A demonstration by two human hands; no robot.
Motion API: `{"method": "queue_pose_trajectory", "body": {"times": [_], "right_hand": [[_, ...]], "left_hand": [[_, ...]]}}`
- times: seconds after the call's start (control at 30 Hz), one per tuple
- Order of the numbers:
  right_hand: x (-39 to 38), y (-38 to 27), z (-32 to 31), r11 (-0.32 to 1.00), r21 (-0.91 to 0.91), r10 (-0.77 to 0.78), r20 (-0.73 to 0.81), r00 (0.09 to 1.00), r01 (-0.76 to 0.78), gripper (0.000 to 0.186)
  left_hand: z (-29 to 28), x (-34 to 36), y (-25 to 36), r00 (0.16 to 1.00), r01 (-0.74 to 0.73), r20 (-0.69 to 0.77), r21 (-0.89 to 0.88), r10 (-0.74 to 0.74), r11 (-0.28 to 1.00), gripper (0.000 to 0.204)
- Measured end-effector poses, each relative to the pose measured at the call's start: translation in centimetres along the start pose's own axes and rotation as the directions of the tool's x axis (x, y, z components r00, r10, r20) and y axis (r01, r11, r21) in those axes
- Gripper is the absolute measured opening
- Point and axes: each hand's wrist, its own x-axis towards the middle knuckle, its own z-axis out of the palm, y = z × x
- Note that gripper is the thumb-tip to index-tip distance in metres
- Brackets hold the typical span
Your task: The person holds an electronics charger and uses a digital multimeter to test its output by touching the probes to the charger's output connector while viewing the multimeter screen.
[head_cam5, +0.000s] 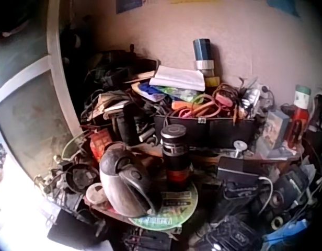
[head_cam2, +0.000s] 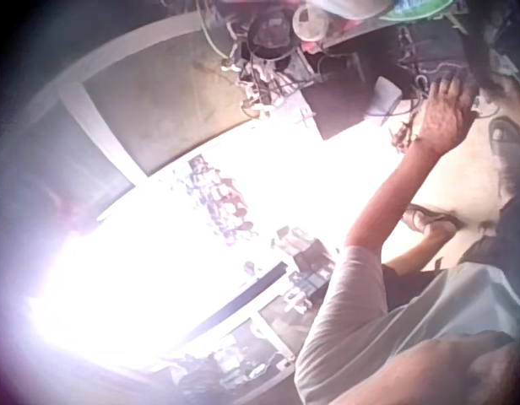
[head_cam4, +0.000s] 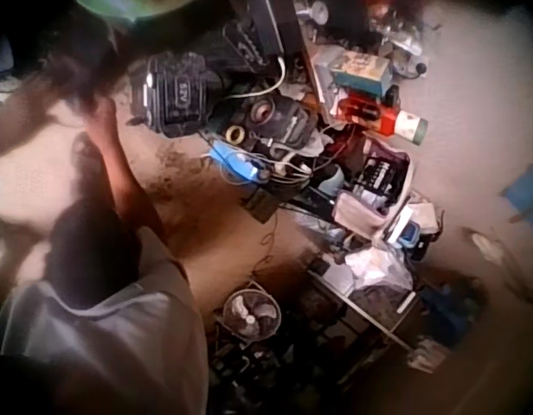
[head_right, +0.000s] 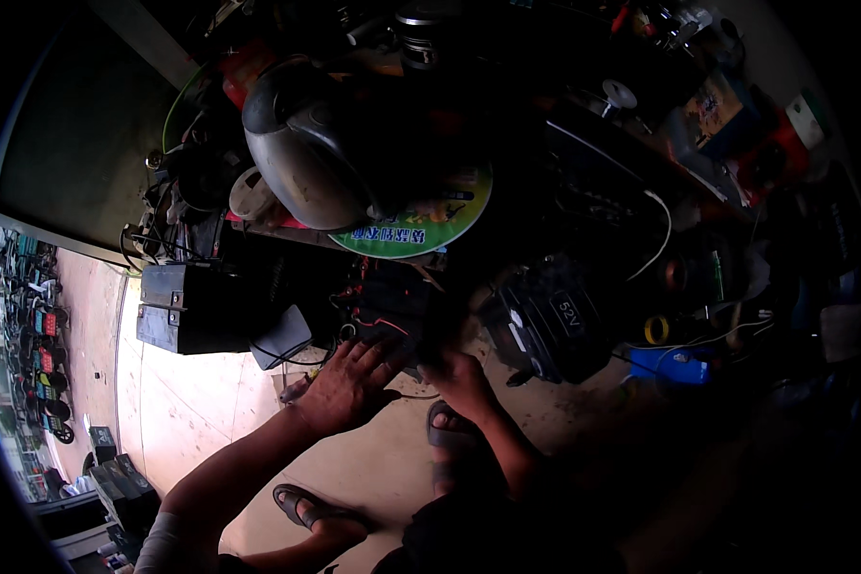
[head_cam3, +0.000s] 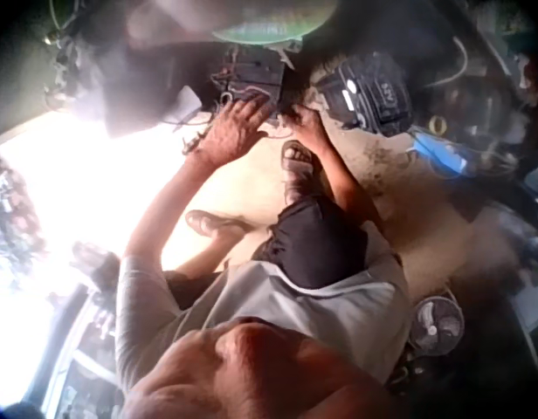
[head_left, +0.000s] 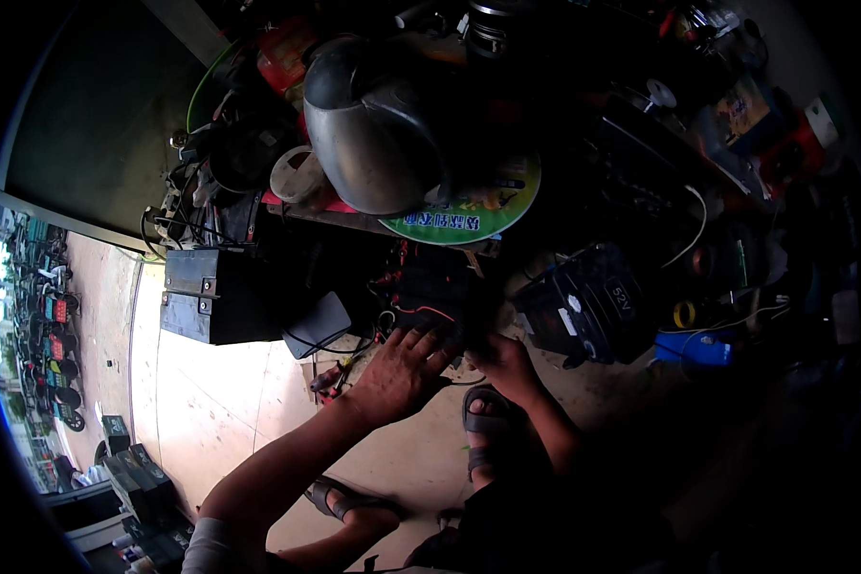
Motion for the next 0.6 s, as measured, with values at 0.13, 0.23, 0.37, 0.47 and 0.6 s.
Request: {"method": "queue_pose_trajectory", "body": {"times": [0.13,0.23,0.37,0.47,0.6], "right_hand": [[-0.7,-3.3,0.7,0.992,0.002,0.122,0.119,0.985,-0.123,0.024],[-0.6,-3.0,0.7,0.99,-0.053,0.138,0.108,0.985,-0.133,0.026],[-0.3,-2.0,0.5,0.981,-0.114,0.169,0.101,0.98,-0.158,0.035],[0.0,-1.3,0.4,0.979,-0.138,0.162,0.103,0.981,-0.148,0.037],[0.4,-0.3,0.7,0.982,-0.133,0.144,0.09,0.985,-0.131,0.036]], "left_hand": [[3.4,2.0,-2.6,0.978,-0.196,0.091,0.109,0.187,0.974,0.058],[4.5,2.8,-4.5,0.955,-0.294,0.092,0.125,0.284,0.948,0.053],[5.8,3.0,-5.9,0.94,-0.339,0.065,0.058,0.335,0.939,0.048],[6.8,3.1,-6.7,0.93,-0.364,0.076,0.044,0.36,0.93,0.049],[7.9,3.2,-7.5,0.933,-0.356,0.082,0.056,0.351,0.933,0.052]]}}
